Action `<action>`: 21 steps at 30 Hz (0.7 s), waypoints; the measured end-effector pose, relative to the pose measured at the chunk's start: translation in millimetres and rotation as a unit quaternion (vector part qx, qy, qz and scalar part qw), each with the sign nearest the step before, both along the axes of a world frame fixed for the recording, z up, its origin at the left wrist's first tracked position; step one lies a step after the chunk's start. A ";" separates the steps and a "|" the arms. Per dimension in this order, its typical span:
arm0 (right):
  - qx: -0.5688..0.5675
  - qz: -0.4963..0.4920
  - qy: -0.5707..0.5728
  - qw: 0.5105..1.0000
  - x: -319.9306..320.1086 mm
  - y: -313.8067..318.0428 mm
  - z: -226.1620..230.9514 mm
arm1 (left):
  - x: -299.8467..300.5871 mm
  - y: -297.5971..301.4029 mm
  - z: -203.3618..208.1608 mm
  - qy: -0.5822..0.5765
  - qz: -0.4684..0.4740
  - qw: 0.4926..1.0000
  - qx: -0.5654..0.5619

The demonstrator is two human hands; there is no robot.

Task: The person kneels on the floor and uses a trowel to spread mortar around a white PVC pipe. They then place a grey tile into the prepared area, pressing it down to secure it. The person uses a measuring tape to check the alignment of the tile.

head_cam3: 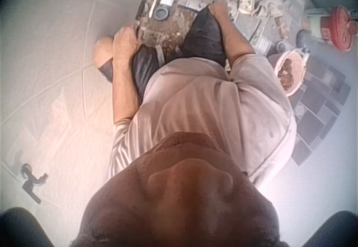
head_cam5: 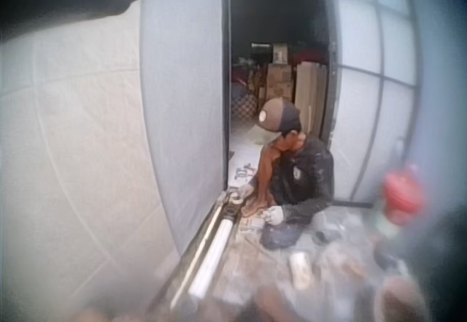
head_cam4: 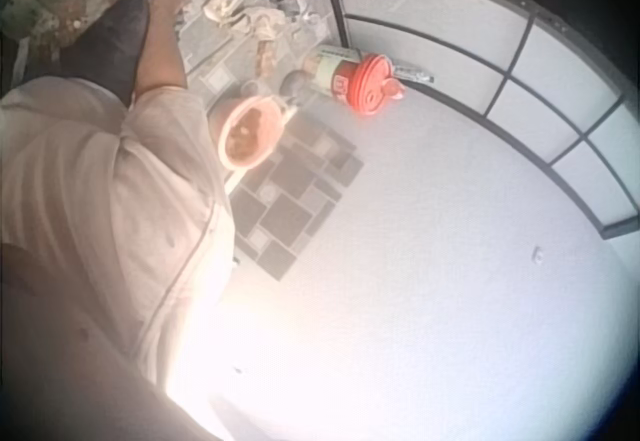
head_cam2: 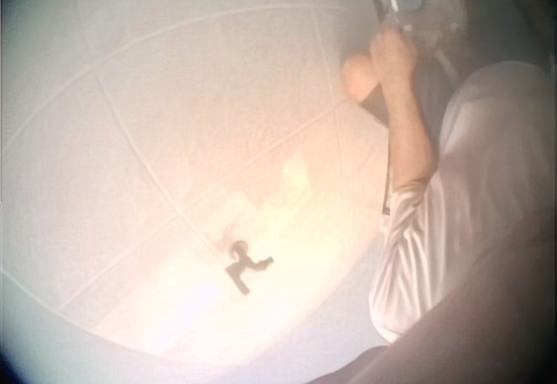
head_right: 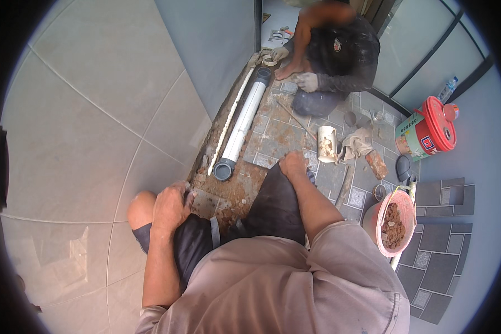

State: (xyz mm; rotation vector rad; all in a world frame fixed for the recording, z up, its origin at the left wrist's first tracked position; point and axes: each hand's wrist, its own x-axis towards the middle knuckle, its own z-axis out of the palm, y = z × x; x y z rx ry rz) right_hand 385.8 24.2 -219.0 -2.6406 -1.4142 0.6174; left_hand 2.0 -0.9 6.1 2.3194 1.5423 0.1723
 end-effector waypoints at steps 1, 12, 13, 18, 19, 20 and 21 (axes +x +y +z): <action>-0.001 0.001 0.000 1.000 -1.0 0.1 0.5 | -0.4 0.0 0.0 0.000 0.000 1.000 -0.001; -0.002 0.011 -0.003 1.000 6.9 -1.4 -0.7 | 2.7 -1.5 -3.4 -0.022 0.014 1.000 0.002; 0.002 0.012 -0.004 1.000 8.6 -0.3 -3.5 | 1.9 -1.2 -5.8 -0.027 0.018 0.999 0.005; -0.015 0.004 0.027 1.000 2.1 14.0 -19.8 | -15.5 -5.3 3.0 -0.134 0.033 0.984 0.113; -0.015 0.000 0.033 0.999 3.1 22.3 -26.5 | -23.1 -5.7 9.3 -0.169 0.027 0.970 0.171; -0.062 0.104 0.015 0.993 14.9 34.4 -34.4 | -30.4 -4.2 20.9 -0.225 0.027 0.953 0.201; -0.112 0.202 -0.008 0.973 40.0 51.4 -40.3 | -35.3 -1.4 38.0 -0.285 0.026 0.931 0.226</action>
